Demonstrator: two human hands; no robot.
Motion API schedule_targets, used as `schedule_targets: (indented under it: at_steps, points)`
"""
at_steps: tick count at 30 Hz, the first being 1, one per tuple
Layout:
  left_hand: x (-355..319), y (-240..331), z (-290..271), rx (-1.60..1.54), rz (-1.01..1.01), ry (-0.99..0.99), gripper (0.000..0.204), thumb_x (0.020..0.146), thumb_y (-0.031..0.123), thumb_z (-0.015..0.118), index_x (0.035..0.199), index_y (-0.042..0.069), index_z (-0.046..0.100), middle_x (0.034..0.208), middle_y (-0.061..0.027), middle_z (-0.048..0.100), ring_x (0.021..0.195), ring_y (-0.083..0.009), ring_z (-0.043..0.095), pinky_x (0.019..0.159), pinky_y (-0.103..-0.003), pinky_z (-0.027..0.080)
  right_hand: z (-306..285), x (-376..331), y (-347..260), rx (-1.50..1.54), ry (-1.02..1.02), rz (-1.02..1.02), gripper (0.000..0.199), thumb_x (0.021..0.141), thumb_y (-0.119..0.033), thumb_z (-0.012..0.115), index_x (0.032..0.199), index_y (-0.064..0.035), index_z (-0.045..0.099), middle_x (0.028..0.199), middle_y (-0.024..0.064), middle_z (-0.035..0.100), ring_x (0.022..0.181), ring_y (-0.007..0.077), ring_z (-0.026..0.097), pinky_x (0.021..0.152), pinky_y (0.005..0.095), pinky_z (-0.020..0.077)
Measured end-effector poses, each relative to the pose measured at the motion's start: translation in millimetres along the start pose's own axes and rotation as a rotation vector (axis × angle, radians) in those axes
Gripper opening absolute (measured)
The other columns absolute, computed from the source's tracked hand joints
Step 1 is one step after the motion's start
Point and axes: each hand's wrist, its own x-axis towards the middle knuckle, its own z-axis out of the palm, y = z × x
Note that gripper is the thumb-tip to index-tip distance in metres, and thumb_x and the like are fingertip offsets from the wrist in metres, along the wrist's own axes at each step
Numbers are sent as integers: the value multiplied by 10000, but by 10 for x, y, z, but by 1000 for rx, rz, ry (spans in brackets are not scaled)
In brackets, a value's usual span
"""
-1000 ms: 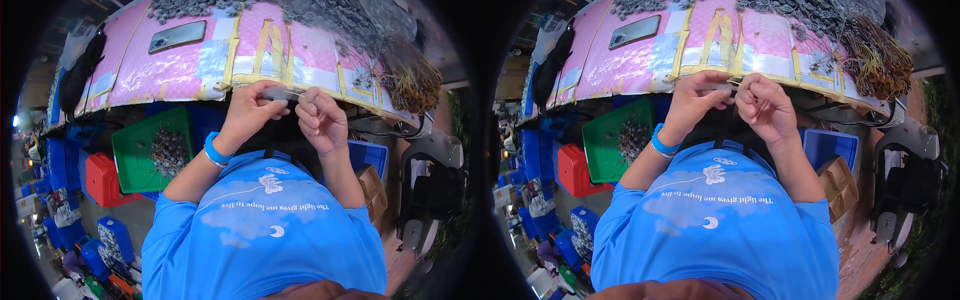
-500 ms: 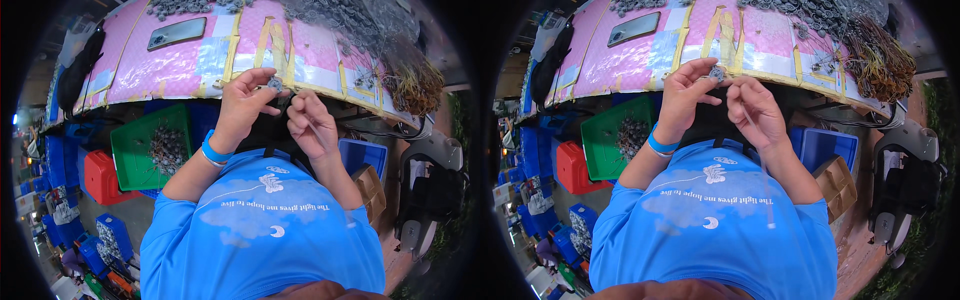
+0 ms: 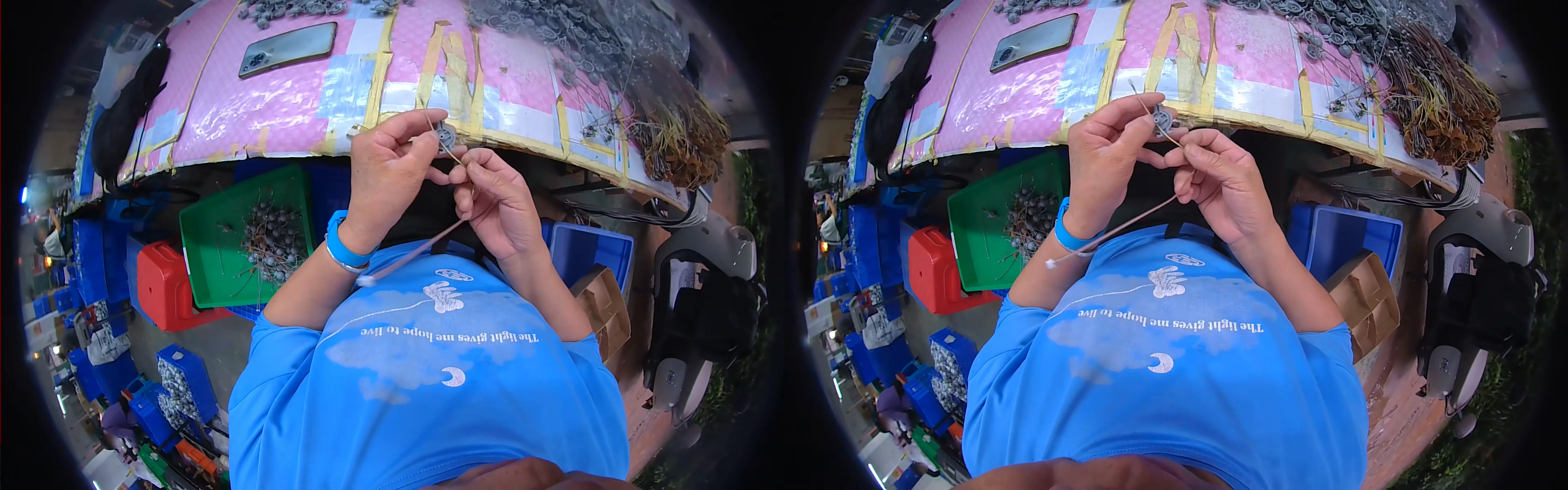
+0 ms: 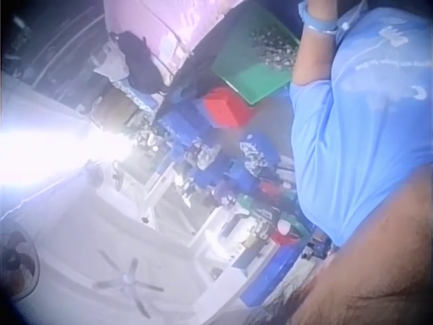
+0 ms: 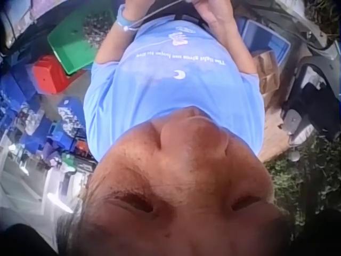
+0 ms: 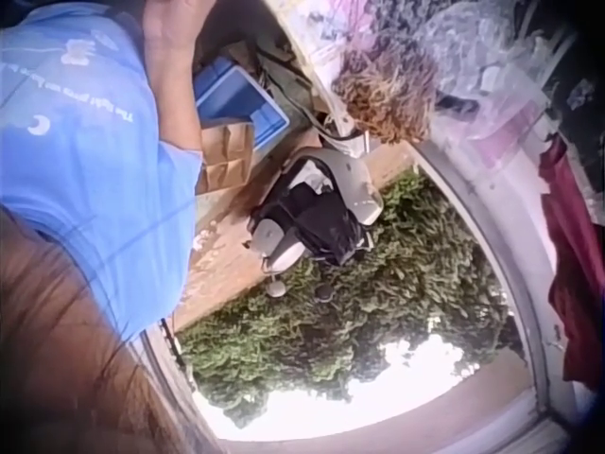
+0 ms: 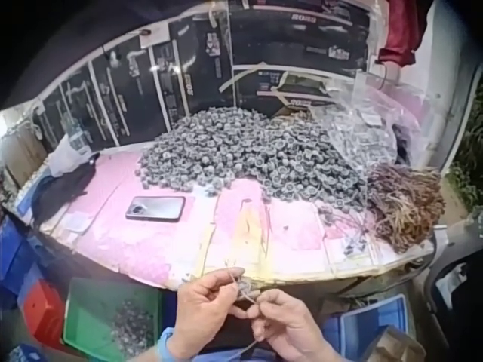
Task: Assembling small components by threading them onto a wire at an industrial workbench.
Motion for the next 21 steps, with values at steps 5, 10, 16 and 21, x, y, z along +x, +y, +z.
schedule_targets:
  at_steps: [5,10,16,21]
  points:
    - [7,-8,-31,-202,-42,3,268,942,8,534,1175,-99,610,1010,-201,700,793,-240,730,634,-271,618,-40,16,55,-184,41,46,200,949,-88,611,1123,-6,554,957,110,674,721,156,682,660,269,584]
    - [-36,11,-58,-218,-113,-194,274,928,19,559,1175,-83,617,960,-163,705,730,-223,720,618,-291,610,0,72,-72,-627,50,-398,232,934,-48,602,1151,33,606,1087,113,678,982,171,655,887,312,522]
    - [-133,91,68,-83,-116,-293,259,914,40,600,1144,-76,634,925,-131,697,709,-207,713,625,-287,603,93,137,-224,-553,-182,-430,199,959,-105,605,1071,50,660,1196,179,656,1118,254,622,981,376,477]
    - [-54,108,34,-222,-118,-306,214,889,14,612,1080,-75,651,910,-151,699,683,-236,720,588,-299,609,63,184,-274,-446,-114,-498,154,959,-76,594,1009,45,675,1126,192,682,1159,306,616,1005,409,481]
